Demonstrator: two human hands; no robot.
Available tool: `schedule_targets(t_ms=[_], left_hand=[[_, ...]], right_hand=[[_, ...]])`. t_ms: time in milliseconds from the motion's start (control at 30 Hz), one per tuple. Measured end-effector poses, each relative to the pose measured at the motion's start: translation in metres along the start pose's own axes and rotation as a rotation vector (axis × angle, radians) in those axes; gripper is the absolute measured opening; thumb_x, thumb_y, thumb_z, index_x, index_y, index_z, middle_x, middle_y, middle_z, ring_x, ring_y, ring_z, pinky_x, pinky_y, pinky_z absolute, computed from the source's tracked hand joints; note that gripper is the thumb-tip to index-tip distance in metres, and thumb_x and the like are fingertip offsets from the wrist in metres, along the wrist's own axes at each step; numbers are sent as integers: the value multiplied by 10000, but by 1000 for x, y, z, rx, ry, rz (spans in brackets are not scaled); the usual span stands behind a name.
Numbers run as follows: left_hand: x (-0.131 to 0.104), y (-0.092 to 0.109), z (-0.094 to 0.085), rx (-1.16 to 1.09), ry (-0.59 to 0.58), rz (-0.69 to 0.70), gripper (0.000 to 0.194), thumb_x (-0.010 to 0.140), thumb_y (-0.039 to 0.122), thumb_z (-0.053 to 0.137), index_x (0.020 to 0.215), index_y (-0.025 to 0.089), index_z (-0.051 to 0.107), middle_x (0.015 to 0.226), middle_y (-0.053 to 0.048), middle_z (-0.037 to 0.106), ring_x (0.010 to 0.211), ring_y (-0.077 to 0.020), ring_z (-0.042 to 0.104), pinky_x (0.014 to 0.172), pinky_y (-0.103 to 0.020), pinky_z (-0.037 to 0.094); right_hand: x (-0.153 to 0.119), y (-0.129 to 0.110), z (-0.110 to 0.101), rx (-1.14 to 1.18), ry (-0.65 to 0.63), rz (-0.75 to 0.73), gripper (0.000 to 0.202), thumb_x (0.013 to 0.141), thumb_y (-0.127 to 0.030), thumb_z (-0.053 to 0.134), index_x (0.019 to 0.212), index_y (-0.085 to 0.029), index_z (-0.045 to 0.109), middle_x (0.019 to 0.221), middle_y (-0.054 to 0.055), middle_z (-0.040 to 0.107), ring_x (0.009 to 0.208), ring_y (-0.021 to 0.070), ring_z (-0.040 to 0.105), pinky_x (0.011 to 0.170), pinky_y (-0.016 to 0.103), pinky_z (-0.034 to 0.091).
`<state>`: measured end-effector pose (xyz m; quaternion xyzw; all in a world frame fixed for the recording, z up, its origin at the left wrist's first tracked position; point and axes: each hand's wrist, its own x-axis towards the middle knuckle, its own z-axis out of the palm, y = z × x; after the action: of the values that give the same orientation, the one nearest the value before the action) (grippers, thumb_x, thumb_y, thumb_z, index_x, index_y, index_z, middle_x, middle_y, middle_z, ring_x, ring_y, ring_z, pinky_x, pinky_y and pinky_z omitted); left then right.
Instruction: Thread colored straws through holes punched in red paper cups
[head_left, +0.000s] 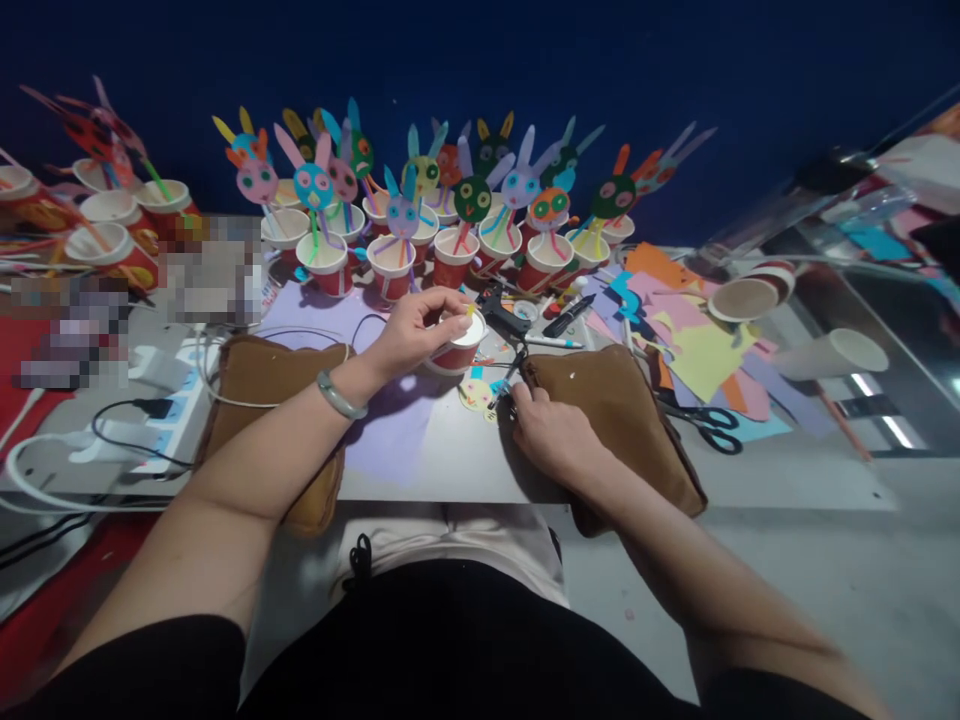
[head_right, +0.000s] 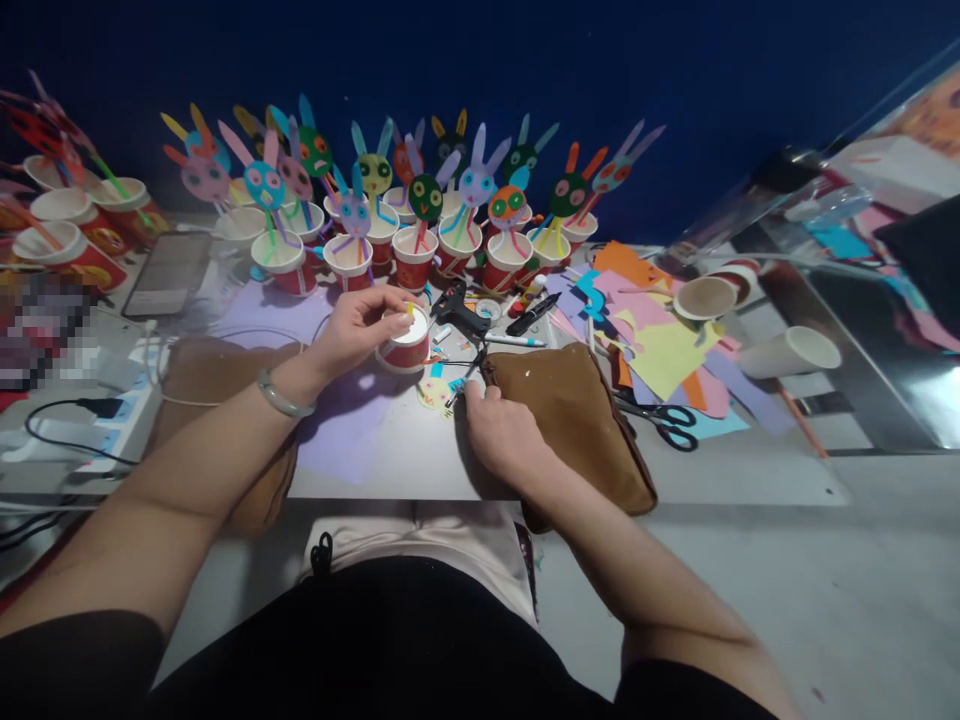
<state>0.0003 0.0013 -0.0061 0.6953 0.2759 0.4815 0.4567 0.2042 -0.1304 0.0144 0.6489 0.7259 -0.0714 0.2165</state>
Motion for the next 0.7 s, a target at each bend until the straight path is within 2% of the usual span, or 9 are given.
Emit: schedule_targets(t_ms=[100,167,267,333,400,467,567,633,700], left_hand=[[0,-2,1,-14,2,4,283,862,432,757,834,159,690,1069,-115,779,1023,-194,713,950,-351,537],[0,-4,1,-29,-1,10,299,857,445,761,827,157,688,1052,-116,778,1039,-203,714,952,-356,534],[1,-6,3,-47,4,10,315,836,459,779,817,155,701,1030,-114,782,1042,-212,717,959,-362,532],[2,-7,3,-59,5,12,334,828,480,787,815,155,713,1033,-114,786,1045,-217,720,969,-363,531],[2,-7,4,-73,5,17,362,826,512,790,811,157,721,1030,-112,789,1042,-219,721,967,-360,532],[2,-7,4,-86,8,16,388,822,539,795,804,158,724,1023,-108,791,1027,-216,721,953,-353,534],[2,-8,4,-93,11,12,405,825,555,798,801,157,728,1021,-103,789,994,-200,719,924,-337,534],[3,-9,4,-92,10,20,418,827,567,795,799,156,727,1015,-99,785,978,-192,714,904,-327,532],[3,-10,4,-88,12,29,437,824,586,793,797,156,724,1012,-98,780,965,-187,707,883,-320,531]], right_hand=[[-8,10,-7,53,41,73,362,972,-202,435,1299,-85,541,1104,221,751,965,373,783,725,402,565],[-12,19,-12,125,132,116,439,974,-249,460,1375,-74,492,1065,212,771,954,368,782,748,408,569],[-9,30,-15,323,427,12,568,987,-281,441,1516,-84,375,1173,218,763,1004,353,771,788,433,587],[0,31,-15,458,642,-113,559,1012,-307,407,1537,-119,379,1318,226,713,1104,339,742,864,455,595],[12,26,-14,548,781,-209,525,1041,-347,370,1525,-149,423,1411,221,664,1190,333,705,946,471,581],[24,19,-16,616,816,-254,497,1067,-406,341,1479,-168,485,1356,201,695,1140,319,712,941,459,571],[40,10,-23,691,775,-229,484,1086,-510,286,1277,-194,600,1012,130,765,876,280,714,783,400,537],[48,6,-29,707,754,-206,501,1085,-557,253,1133,-210,611,858,92,731,754,261,665,706,375,477],[54,4,-33,714,745,-211,482,1079,-581,261,1062,-225,585,826,74,708,709,244,628,679,357,430]])
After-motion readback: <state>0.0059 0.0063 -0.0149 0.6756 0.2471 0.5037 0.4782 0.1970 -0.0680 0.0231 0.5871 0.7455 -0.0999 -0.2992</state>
